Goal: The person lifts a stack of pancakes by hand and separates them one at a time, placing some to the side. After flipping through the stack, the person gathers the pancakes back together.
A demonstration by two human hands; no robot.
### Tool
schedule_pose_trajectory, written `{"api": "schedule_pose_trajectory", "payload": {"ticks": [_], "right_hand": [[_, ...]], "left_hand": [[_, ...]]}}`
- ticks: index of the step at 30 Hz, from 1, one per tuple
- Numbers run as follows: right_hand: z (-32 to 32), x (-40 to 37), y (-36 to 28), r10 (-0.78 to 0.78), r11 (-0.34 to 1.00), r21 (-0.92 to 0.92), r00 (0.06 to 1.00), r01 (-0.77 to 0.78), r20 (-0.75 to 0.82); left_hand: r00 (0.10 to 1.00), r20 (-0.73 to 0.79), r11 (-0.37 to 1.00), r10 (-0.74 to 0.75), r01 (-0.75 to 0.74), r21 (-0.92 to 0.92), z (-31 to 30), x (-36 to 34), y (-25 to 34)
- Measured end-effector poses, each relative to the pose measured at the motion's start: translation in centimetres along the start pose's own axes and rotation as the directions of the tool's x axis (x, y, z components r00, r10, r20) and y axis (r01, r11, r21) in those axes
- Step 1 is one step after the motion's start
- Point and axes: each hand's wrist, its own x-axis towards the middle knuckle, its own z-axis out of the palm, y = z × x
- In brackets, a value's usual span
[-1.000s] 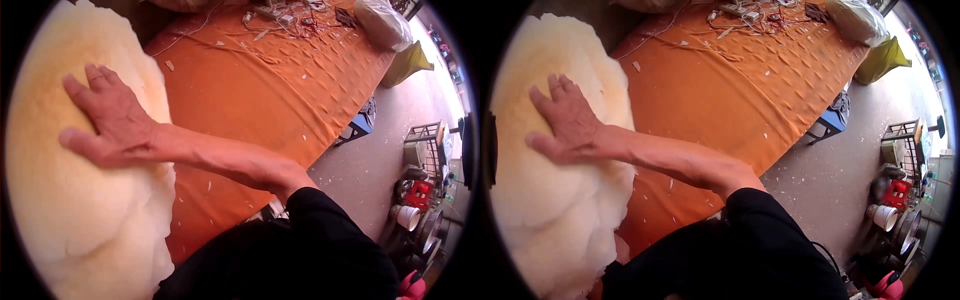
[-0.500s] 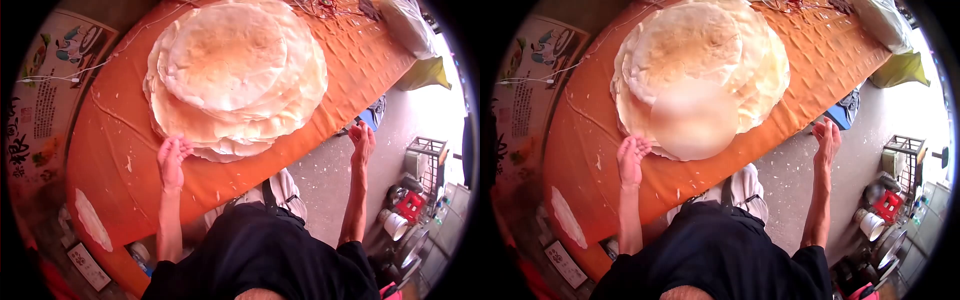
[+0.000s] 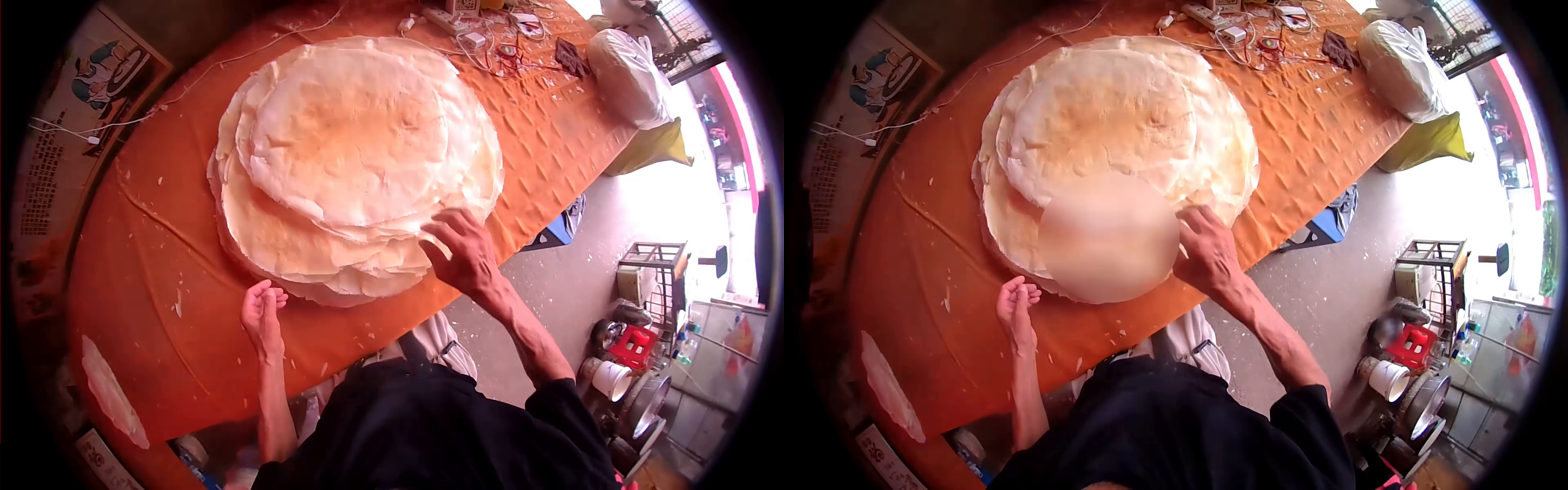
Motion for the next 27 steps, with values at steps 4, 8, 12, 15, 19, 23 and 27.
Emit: {"api": "schedule_pose_trajectory", "payload": {"ticks": [4, 8, 12, 15, 19, 23, 27], "right_hand": [[1.0, 4.1, 2.8, 0.093, 0.996, -0.003, 0.994, -0.093, -0.058], [2.4, 5.5, 4.0, 0.236, 0.971, -0.056, 0.971, -0.234, 0.03], [3.1, 6.6, 4.5, 0.223, 0.973, 0.069, 0.974, -0.221, -0.03], [3.4, 7.1, 4.0, 0.404, 0.782, 0.476, 0.909, -0.402, 0.104], [2.9, 7.0, 5.6, 0.202, 0.749, 0.559, 0.927, -0.355, 0.317], [0.7, 9.1, 8.8, 0.124, 0.927, 0.333, 0.979, -0.172, 0.16], [0.9, 10.8, 7.9, -0.129, 0.934, 0.357, 0.961, 0.035, 0.243]], "left_hand": [[0.994, 0.109, 0.999, -0.014, 0.019, -0.047, 1.8, 0.1, 2.0], [0.992, 0.09, 0.987, -0.087, 0.098, -0.124, 3.4, 1.9, 2.5], [0.993, 0.048, 0.994, -0.107, 0.108, -0.029, 5.9, 3.5, 6.3], [0.99, 0.01, 0.989, -0.137, 0.138, -0.049, 8.6, 4.7, 7.3], [0.974, -0.05, 0.94, -0.22, 0.198, -0.276, 11.0, 6.3, 6.1], [0.969, -0.17, 0.958, -0.181, 0.134, -0.255, 12.0, 6.5, 6.5], [0.981, -0.146, 0.967, -0.124, 0.086, -0.241, 13.9, 6.4, 8.4]]}}
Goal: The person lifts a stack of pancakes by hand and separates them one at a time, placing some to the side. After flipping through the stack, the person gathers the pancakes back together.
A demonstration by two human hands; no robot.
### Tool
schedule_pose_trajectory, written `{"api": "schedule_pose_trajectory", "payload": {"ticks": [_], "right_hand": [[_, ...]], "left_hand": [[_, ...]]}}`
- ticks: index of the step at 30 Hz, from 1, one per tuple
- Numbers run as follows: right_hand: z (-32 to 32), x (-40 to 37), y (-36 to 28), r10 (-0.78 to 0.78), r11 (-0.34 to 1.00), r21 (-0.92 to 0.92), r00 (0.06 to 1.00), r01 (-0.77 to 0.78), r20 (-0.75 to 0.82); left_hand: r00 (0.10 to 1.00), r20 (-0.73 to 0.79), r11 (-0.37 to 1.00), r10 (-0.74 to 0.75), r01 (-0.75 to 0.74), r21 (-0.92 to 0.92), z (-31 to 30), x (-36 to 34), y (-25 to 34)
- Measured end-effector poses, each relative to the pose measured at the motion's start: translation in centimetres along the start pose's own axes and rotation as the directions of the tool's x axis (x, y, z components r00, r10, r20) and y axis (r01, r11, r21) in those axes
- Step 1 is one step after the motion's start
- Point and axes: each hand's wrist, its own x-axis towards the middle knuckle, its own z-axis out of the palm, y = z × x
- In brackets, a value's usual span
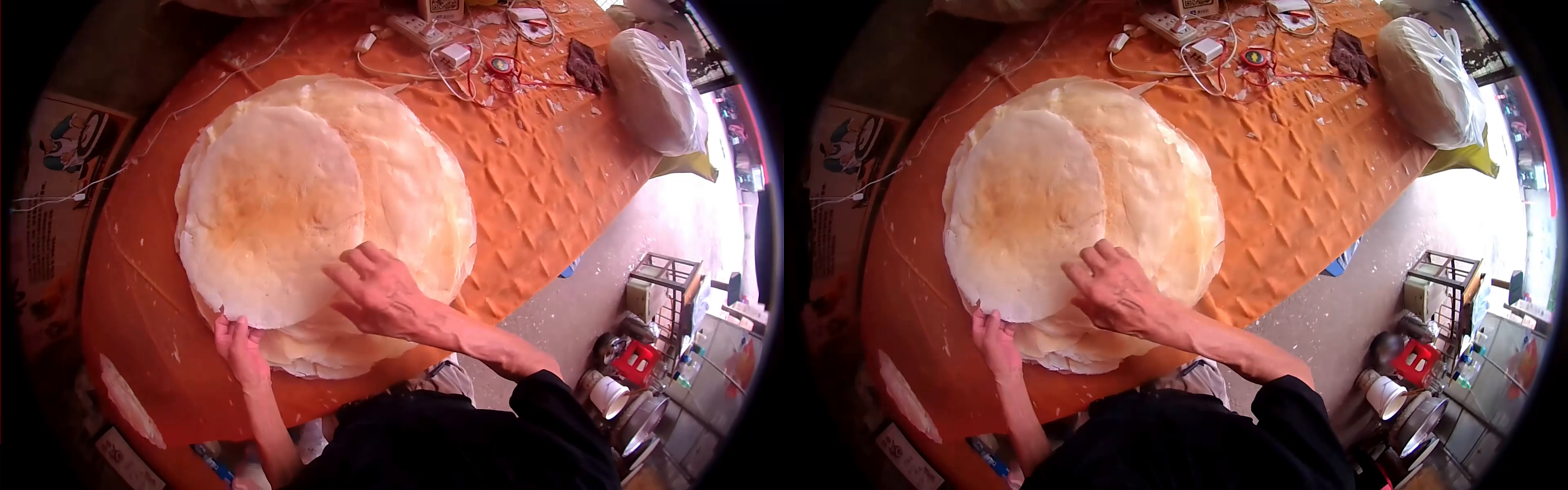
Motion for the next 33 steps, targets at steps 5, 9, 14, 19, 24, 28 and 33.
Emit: {"api": "schedule_pose_trajectory", "payload": {"ticks": [5, 9, 14, 19, 24, 28, 33], "right_hand": [[3.7, 2.2, -1.6, -0.144, 0.98, -0.122, 0.984, 0.156, 0.105], [5.9, 3.7, -0.2, -0.185, 0.967, -0.175, 0.983, 0.184, 0.01], [-0.7, 10.1, -1.2, -0.233, 0.943, -0.268, 0.966, 0.197, -0.109], [-7.4, 10.2, -10.0, -0.426, 0.78, -0.558, 0.894, 0.282, -0.143], [0.3, 5.1, -4.0, -0.225, 0.88, -0.4, 0.966, 0.257, 0.125], [0.6, 5.1, -1.7, -0.174, 0.846, -0.492, 0.979, 0.205, 0.107], [-0.3, 2.7, -4.4, -0.244, 0.752, -0.607, 0.964, 0.255, 0.103]], "left_hand": [[0.996, 0.088, 0.98, -0.01, 0.028, -0.197, 2.9, 0.1, 0.2], [0.965, 0.241, 0.931, 0.106, -0.012, -0.364, 4.3, 0.1, 0.8], [0.989, 0.15, 0.984, -0.009, 0.035, -0.173, 1.6, -1.3, -0.1], [0.996, 0.065, 0.994, -0.065, 0.07, -0.078, -2.9, -2.7, -3.0], [0.952, 0.271, 0.962, -0.141, 0.197, -0.19, -0.9, -2.9, -2.8], [0.929, 0.325, 0.952, -0.174, 0.243, -0.185, 0.2, -2.8, -3.8], [0.928, 0.315, 0.931, -0.197, 0.278, -0.237, 0.5, -2.7, -4.3]]}}
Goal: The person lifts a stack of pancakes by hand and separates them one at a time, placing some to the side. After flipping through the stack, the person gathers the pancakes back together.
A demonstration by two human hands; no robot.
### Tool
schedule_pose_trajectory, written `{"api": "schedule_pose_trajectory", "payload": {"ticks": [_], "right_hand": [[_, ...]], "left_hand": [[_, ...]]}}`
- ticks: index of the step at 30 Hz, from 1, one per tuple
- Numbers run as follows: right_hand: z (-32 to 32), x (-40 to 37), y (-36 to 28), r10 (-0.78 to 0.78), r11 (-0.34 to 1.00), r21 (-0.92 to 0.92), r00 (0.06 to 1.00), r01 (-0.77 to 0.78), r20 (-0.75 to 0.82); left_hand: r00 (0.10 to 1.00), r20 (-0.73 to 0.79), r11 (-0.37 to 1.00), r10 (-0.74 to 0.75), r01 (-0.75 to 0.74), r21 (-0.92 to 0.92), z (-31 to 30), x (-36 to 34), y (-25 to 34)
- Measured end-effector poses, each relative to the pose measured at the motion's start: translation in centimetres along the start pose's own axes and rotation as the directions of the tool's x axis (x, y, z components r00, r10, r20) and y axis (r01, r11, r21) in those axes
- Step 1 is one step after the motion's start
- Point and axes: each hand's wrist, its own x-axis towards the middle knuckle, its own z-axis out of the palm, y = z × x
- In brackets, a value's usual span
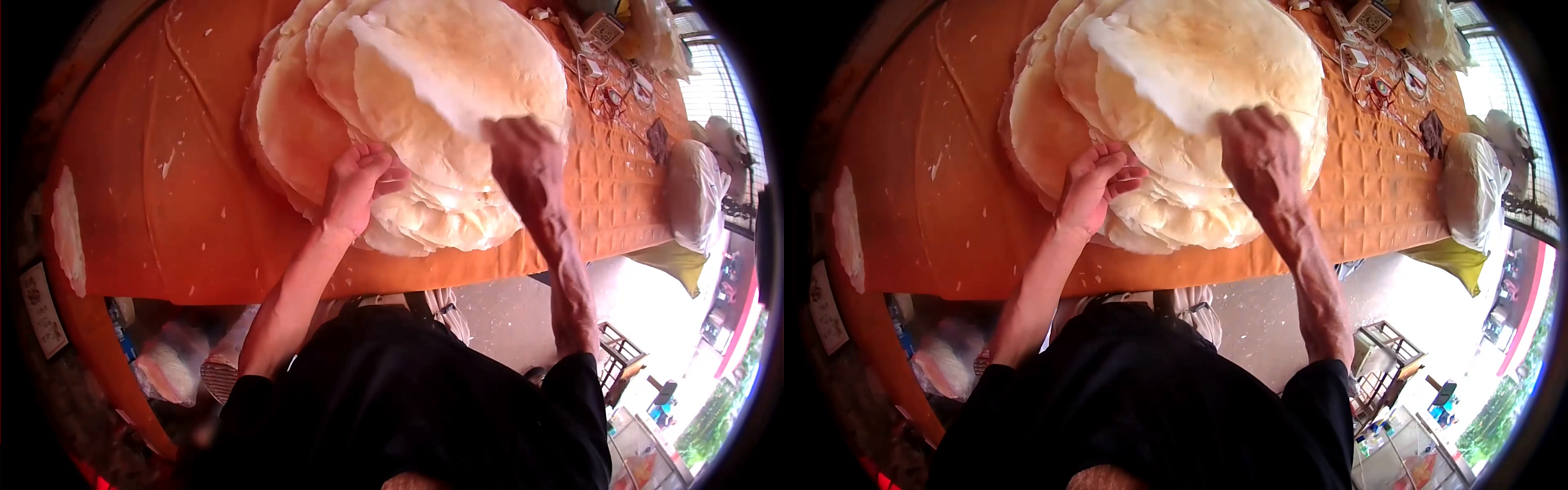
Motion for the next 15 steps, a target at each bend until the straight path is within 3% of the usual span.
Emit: {"api": "schedule_pose_trajectory", "payload": {"ticks": [2, 7, 11, 15], "right_hand": [[4.5, -4.3, 0.9, 0.023, 0.996, 0.081, 0.992, -0.033, 0.121], [3.2, -4.4, -0.6, 0.113, 0.981, 0.15, 0.992, -0.119, 0.047], [3.2, -5.4, -0.2, 0.103, 0.979, 0.172, 0.993, -0.112, 0.061], [2.2, -4.7, -1.6, 0.07, 0.974, 0.212, 0.996, -0.082, 0.061]], "left_hand": [[0.999, 0.035, 0.999, -0.032, 0.032, -0.019, 0.1, 0.2, -0.5], [0.979, 0.153, 0.991, -0.135, 0.136, 0.008, 2.1, -0.2, -1.2], [0.973, 0.199, 0.992, -0.12, 0.127, -0.026, 2.4, 0.8, -2.0], [0.972, 0.205, 0.97, -0.116, 0.154, -0.185, 3.3, 0.6, -0.7]]}}
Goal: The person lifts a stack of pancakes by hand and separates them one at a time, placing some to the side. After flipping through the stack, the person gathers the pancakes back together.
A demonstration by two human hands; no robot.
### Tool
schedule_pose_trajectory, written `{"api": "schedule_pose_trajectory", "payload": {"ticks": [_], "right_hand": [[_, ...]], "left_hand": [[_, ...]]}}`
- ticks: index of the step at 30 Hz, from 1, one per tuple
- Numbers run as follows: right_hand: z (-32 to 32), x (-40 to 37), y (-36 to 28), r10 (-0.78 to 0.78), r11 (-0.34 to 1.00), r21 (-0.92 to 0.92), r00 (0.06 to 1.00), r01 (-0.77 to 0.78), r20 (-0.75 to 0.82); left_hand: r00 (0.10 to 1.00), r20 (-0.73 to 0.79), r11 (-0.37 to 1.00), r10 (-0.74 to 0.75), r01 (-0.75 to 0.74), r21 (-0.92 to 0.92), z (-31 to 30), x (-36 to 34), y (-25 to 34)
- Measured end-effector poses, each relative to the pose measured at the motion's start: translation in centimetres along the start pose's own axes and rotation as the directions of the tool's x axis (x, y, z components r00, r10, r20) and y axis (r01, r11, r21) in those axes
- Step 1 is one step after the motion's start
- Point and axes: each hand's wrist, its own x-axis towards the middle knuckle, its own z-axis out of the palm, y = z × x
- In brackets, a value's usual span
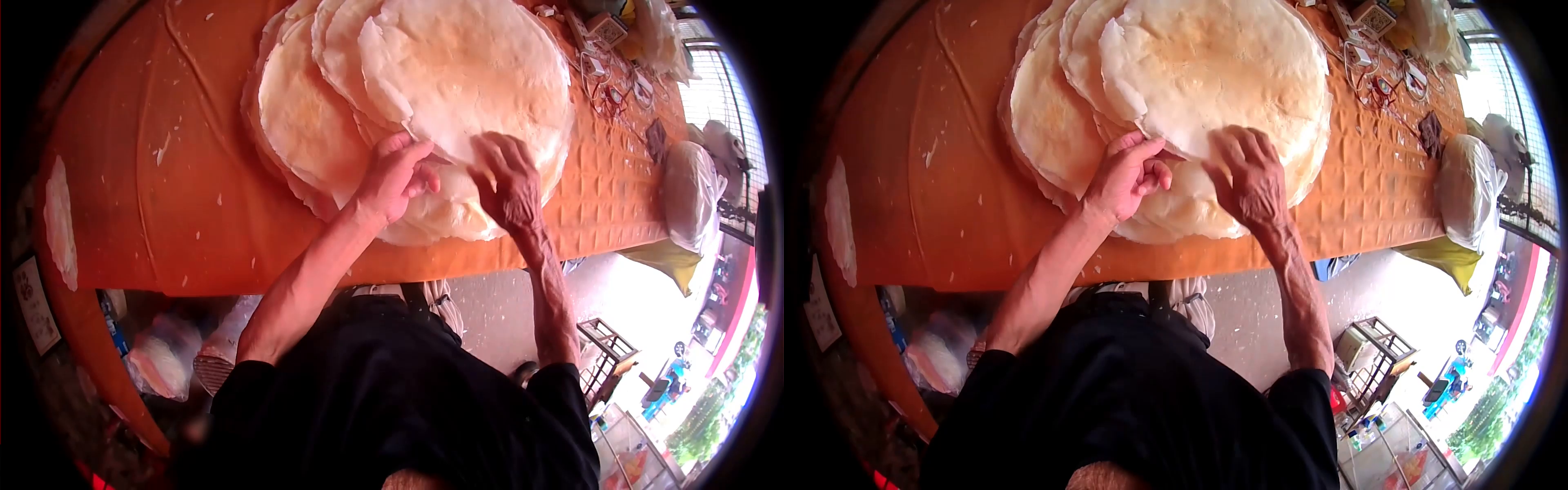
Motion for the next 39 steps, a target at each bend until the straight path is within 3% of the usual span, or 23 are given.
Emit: {"api": "schedule_pose_trajectory", "payload": {"ticks": [5, 9, 12, 15, 21, 24, 29, 31, 33, 34, 35, 36, 37, 39], "right_hand": [[3.1, -1.6, 2.0, -0.025, 0.993, -0.115, 0.999, 0.02, -0.042], [1.0, 0.3, 0.5, 0.0, 1.0, -0.018, 1.0, 0.001, 0.018], [0.8, 1.0, 0.4, -0.003, 1.0, -0.016, 1.0, 0.003, -0.007], [0.6, 1.3, 0.1, -0.001, 0.998, 0.057, 1.0, 0.002, -0.019], [1.1, 2.4, -0.6, 0.031, 0.998, 0.062, 0.998, -0.028, -0.05], [1.6, 3.0, -1.2, 0.058, 0.998, 0.041, 0.995, -0.055, -0.077], [3.5, 3.4, -0.5, 0.139, 0.986, -0.061, 0.974, -0.152, -0.18], [2.1, 5.4, -0.1, 0.176, 0.969, -0.15, 0.975, -0.196, -0.134], [-3.0, 7.9, -0.6, 0.154, 0.975, -0.107, 0.941, -0.194, -0.302], [-6.6, 9.0, -1.2, 0.361, 0.93, 0.153, 0.911, -0.335, -0.198], [-9.2, 9.5, 0.2, 0.395, 0.774, 0.561, 0.916, -0.295, -0.063], [-13.4, 10.3, -1.6, 0.391, 0.819, 0.485, 0.917, -0.306, -0.082], [-15.4, 10.3, -0.3, 0.333, 0.799, 0.557, 0.938, -0.227, -0.095], [-16.2, 10.6, 4.1, 0.573, 0.654, 0.651, 0.814, -0.385, -0.096]], "left_hand": [[0.998, -0.052, 0.999, -0.036, 0.034, -0.038, 0.0, 0.5, 0.2], [0.999, -0.032, 0.997, 0.01, -0.008, 0.07, -0.8, 1.0, 0.1], [0.99, -0.016, 0.99, 0.142, -0.142, -0.021, 0.6, 0.9, 0.0], [0.989, 0.048, 0.964, 0.138, -0.123, -0.235, 1.0, 0.8, 0.2], [0.991, -0.042, 0.977, 0.127, -0.132, -0.166, -0.2, 2.6, -0.9], [0.982, -0.136, 0.991, 0.13, -0.13, 0.004, 1.3, 2.4, -0.3], [0.982, -0.144, 0.992, 0.123, -0.123, 0.01, 2.0, 3.2, -0.3], [0.984, -0.146, 0.995, 0.099, -0.102, -0.012, 1.9, 3.3, -0.4], [0.985, -0.16, 0.995, 0.068, -0.078, -0.061, 1.9, 3.2, -0.2], [0.989, -0.072, 0.985, 0.126, -0.134, -0.107, 1.8, 3.3, -0.5], [0.994, -0.041, 0.981, 0.1, -0.105, -0.161, 1.6, 3.3, -0.8], [0.997, -0.006, 0.974, 0.081, -0.081, -0.214, 1.3, 3.4, -0.7], [0.997, 0.031, 0.963, 0.067, -0.056, -0.264, 1.1, 3.4, -0.4], [0.99, 0.102, 0.961, 0.1, -0.069, -0.267, 1.0, 3.0, 0.0]]}}
